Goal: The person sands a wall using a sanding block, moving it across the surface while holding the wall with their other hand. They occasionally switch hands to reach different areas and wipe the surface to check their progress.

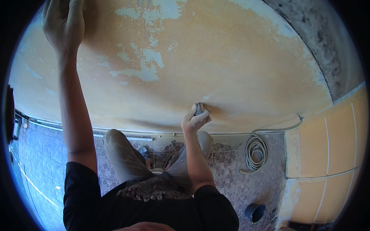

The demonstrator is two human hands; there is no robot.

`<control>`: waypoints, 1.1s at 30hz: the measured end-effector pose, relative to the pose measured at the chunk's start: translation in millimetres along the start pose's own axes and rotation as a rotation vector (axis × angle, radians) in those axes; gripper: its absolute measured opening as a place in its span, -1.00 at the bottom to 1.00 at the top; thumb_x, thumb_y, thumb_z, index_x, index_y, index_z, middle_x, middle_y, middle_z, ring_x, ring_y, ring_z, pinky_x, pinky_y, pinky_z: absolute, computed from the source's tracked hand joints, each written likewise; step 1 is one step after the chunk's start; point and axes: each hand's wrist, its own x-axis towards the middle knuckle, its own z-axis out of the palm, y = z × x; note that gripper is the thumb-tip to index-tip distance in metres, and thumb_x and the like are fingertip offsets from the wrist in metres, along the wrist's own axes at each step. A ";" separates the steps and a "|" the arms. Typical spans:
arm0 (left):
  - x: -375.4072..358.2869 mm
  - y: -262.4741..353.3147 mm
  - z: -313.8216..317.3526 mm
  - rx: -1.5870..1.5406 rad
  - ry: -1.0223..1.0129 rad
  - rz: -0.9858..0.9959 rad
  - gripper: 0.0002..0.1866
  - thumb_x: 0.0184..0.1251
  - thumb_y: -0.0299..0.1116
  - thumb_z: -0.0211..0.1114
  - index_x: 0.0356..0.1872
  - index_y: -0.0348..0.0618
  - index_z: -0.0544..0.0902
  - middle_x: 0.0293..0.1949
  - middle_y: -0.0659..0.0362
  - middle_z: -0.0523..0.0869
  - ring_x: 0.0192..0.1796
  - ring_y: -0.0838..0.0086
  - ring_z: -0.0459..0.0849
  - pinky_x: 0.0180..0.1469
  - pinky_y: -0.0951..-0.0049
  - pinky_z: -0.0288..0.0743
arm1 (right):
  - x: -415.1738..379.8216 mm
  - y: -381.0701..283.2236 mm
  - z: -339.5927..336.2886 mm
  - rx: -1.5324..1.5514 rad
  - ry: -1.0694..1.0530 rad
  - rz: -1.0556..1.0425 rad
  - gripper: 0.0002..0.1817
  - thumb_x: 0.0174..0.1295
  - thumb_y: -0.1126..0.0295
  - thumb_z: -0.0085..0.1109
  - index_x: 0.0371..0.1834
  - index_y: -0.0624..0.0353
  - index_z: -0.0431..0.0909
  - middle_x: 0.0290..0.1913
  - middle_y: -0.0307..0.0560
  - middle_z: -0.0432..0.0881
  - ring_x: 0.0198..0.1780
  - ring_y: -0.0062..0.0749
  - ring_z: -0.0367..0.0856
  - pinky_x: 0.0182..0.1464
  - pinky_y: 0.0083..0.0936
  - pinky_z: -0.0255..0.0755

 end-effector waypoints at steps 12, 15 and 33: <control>2.6 -16.6 -10.5 0.240 0.043 0.082 -0.80 0.40 -0.33 0.41 -0.06 -0.15 0.83 -0.13 0.23 0.78 -0.09 0.52 0.71 0.07 0.42 0.57 | -50.7 -46.2 1.2 0.421 -0.128 0.223 -0.70 0.43 0.30 0.26 -0.07 0.28 0.38 -0.23 0.19 0.55 -0.25 0.16 0.48 -0.04 -0.01 0.29; -7.8 -3.2 -16.4 0.063 -0.070 -0.112 -0.67 0.40 -0.34 0.35 0.13 -0.20 0.74 0.20 0.04 0.69 0.21 0.19 0.63 0.31 0.22 0.47 | -116.2 -54.0 -9.5 0.546 -0.354 0.366 -0.70 0.41 0.28 0.28 -0.06 0.24 0.42 -0.19 0.19 0.59 -0.17 0.20 0.54 -0.10 0.00 0.35; -293.0 169.7 39.6 0.145 -0.998 0.280 -0.08 0.34 0.06 0.34 0.65 -0.06 0.20 0.69 0.23 0.12 0.72 0.19 -0.03 0.66 -0.27 -0.29 | -230.9 -41.5 -11.6 0.601 -0.681 0.554 -0.64 0.39 0.24 0.27 -0.05 0.32 0.40 -0.09 0.37 0.59 -0.04 0.39 0.60 -0.03 0.08 0.49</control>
